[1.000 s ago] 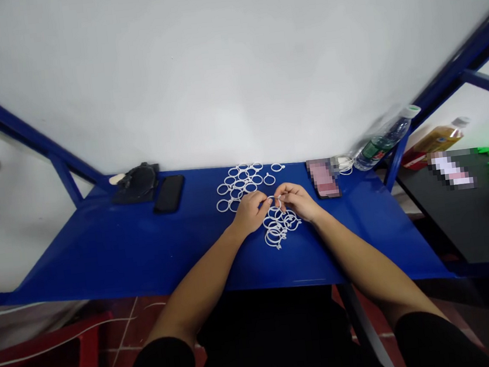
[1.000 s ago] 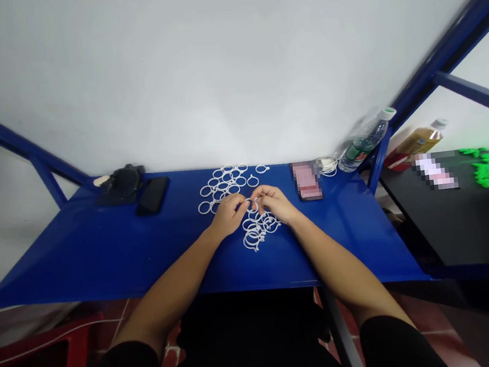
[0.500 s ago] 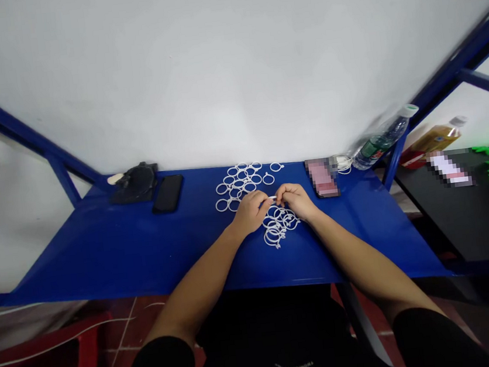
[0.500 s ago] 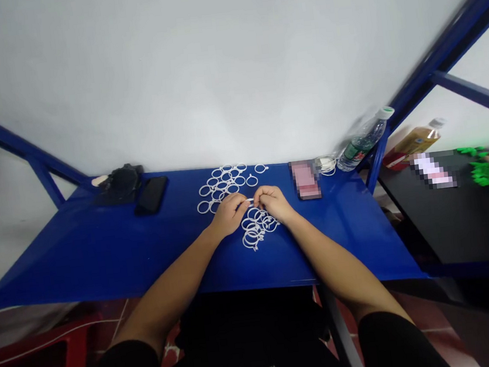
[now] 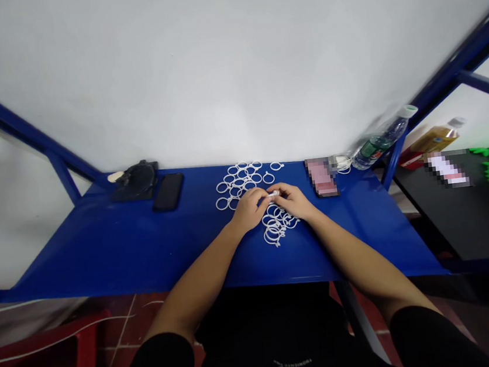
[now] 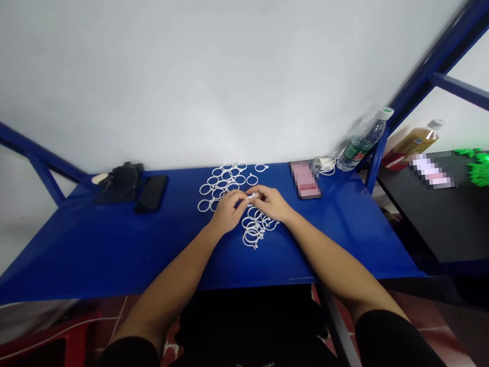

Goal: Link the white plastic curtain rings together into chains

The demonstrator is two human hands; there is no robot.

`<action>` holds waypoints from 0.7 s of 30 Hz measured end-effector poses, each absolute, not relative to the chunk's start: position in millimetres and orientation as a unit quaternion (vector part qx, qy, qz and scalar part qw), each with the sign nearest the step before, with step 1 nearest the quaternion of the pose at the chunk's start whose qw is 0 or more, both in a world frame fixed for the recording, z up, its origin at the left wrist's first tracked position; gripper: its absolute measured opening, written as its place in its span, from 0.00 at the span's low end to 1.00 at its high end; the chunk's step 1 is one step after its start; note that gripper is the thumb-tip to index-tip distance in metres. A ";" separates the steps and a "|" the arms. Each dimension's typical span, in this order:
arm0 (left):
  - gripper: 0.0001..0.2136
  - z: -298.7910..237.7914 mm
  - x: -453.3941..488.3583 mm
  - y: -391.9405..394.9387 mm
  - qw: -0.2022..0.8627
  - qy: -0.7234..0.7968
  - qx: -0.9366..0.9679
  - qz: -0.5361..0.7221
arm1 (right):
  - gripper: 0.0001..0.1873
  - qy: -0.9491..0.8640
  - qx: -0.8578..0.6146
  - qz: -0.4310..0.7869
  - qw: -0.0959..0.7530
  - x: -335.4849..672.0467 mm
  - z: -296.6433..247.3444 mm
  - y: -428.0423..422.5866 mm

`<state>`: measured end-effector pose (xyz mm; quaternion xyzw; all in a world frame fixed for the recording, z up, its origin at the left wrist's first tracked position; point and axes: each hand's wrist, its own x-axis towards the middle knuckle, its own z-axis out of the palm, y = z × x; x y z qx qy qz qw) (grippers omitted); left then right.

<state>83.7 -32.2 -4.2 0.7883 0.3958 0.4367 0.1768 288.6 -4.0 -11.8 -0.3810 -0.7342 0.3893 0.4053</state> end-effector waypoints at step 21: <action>0.14 -1.9 83.3 -33.8 0.224 0.405 0.811 0.359 | 0.07 -0.868 -0.425 0.110 0.234 301.7 -8.1 22.7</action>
